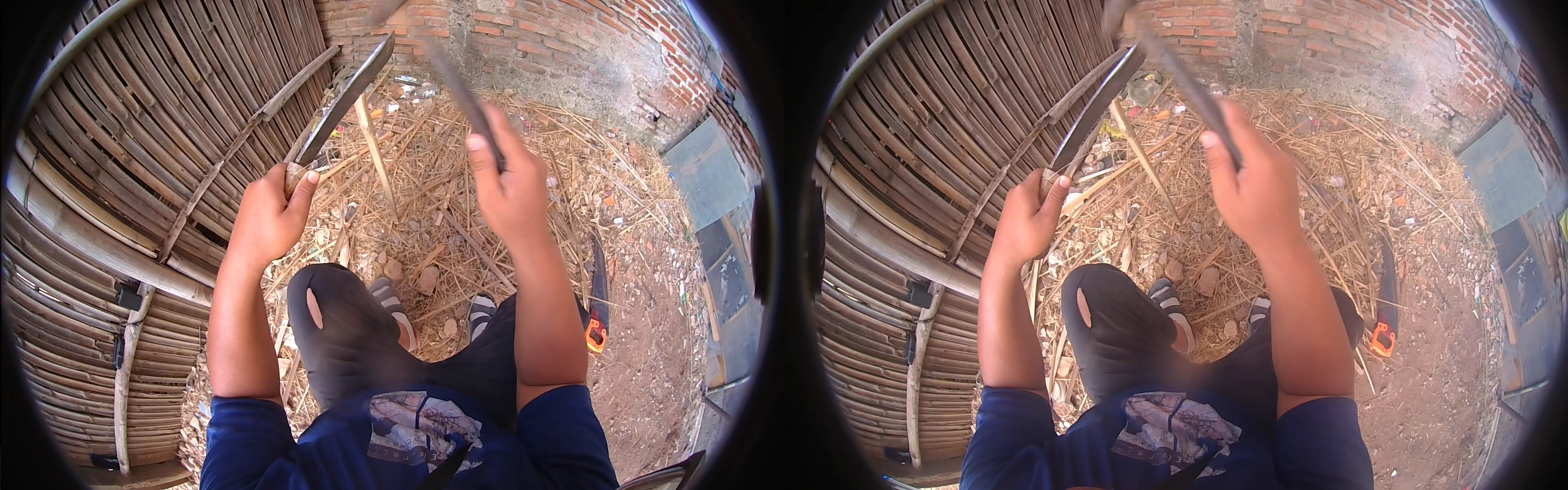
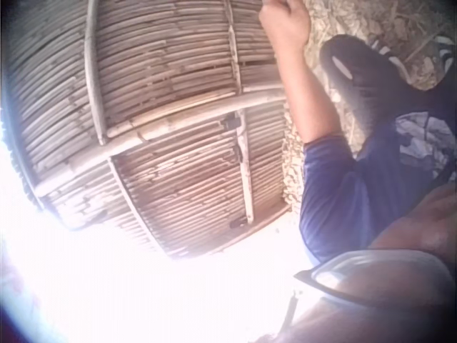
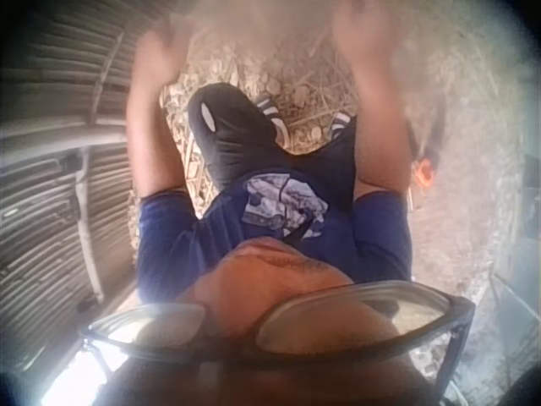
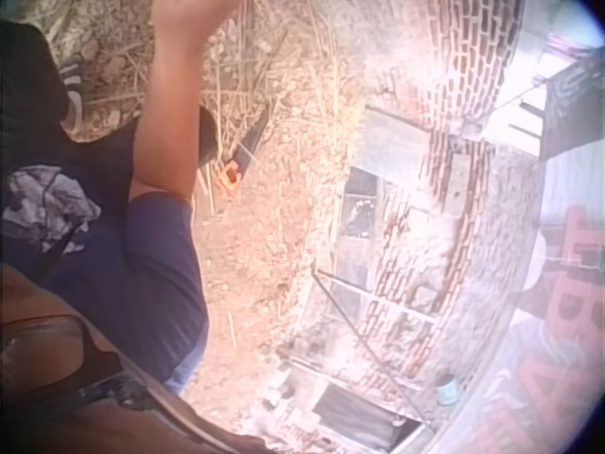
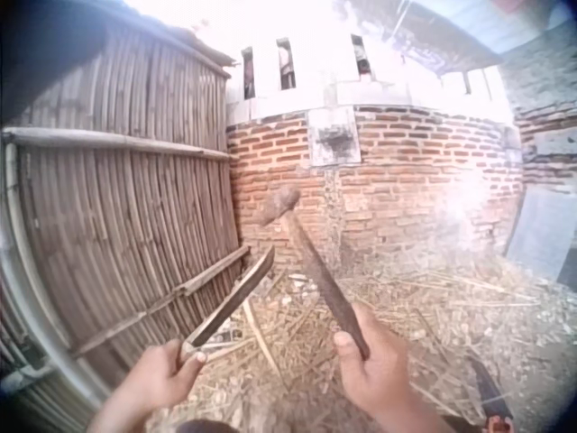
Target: The person shapes a piece of wood by holding a knife against it and striking the back of the knife blade with a wooden mallet, removing slivers of wood.
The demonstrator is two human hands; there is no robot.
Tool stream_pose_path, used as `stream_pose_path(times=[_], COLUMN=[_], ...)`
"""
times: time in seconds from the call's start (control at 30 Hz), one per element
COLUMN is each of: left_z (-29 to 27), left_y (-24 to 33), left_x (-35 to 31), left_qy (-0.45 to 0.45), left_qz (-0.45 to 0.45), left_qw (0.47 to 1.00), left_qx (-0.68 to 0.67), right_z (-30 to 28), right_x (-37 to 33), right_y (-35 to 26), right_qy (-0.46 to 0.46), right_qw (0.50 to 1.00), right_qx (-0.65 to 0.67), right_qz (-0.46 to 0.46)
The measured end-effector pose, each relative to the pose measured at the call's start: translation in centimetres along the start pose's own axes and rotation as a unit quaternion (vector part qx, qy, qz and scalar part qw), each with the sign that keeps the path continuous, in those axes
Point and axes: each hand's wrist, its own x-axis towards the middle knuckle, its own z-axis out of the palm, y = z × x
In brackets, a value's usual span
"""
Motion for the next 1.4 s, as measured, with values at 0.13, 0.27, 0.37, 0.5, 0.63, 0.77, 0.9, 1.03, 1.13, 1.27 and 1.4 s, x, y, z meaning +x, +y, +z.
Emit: stream_pose_path(times=[0.13,0.27,0.37,0.5,0.63,0.77,0.9,1.03,1.13,1.27,1.4], left_z=[-0.8,-0.9,-0.8,-0.4,-0.6,-0.8,-0.7,-0.4,-0.4,-0.6,-0.8], left_y=[0.2,0.4,0.3,0.7,1.0,0.9,0.7,0.6,0.6,0.8,1.2], left_x=[0.5,0.3,0.1,-0.1,-0.2,-0.5,-0.8,-0.8,-0.7,-0.1,-0.1], left_qy=[-0.011,-0.027,-0.029,-0.024,-0.029,-0.013,-0.014,-0.014,-0.008,-0.010,-0.019], left_qz=[-0.001,-0.013,-0.002,0.015,0.026,0.031,0.031,0.039,0.038,0.017,0.002], left_qw=[0.999,0.999,0.998,0.999,0.998,0.998,0.999,0.998,0.998,0.998,0.997], left_qx=[0.031,0.039,0.047,0.037,0.043,0.047,0.043,0.042,0.040,0.064,0.070], right_z=[-0.2,-0.7,-1.0,-1.0,-0.3,0.7,-0.4,-1.7,-3.0,-1.8,-2.1], right_x=[-0.4,-0.3,-0.2,-0.4,-0.9,-1.0,-0.7,-0.6,-0.5,-0.8,-0.7], right_y=[-0.8,-1.3,-1.4,-1.2,-0.7,-0.1,-1.3,-2.1,-2.0,-1.1,-1.6], right_qy=[-0.039,0.002,0.087,0.107,-0.030,-0.028,-0.005,0.077,-0.013,-0.056,-0.057], right_qw=[0.998,1.000,0.990,0.985,0.996,0.996,1.000,0.991,0.996,0.997,0.998], right_qx=[-0.046,0.021,0.089,0.104,-0.086,-0.075,0.020,0.105,0.083,-0.054,-0.006], right_qz=[-0.003,0.001,-0.060,-0.082,-0.019,-0.029,-0.006,-0.038,-0.003,-0.013,0.015])
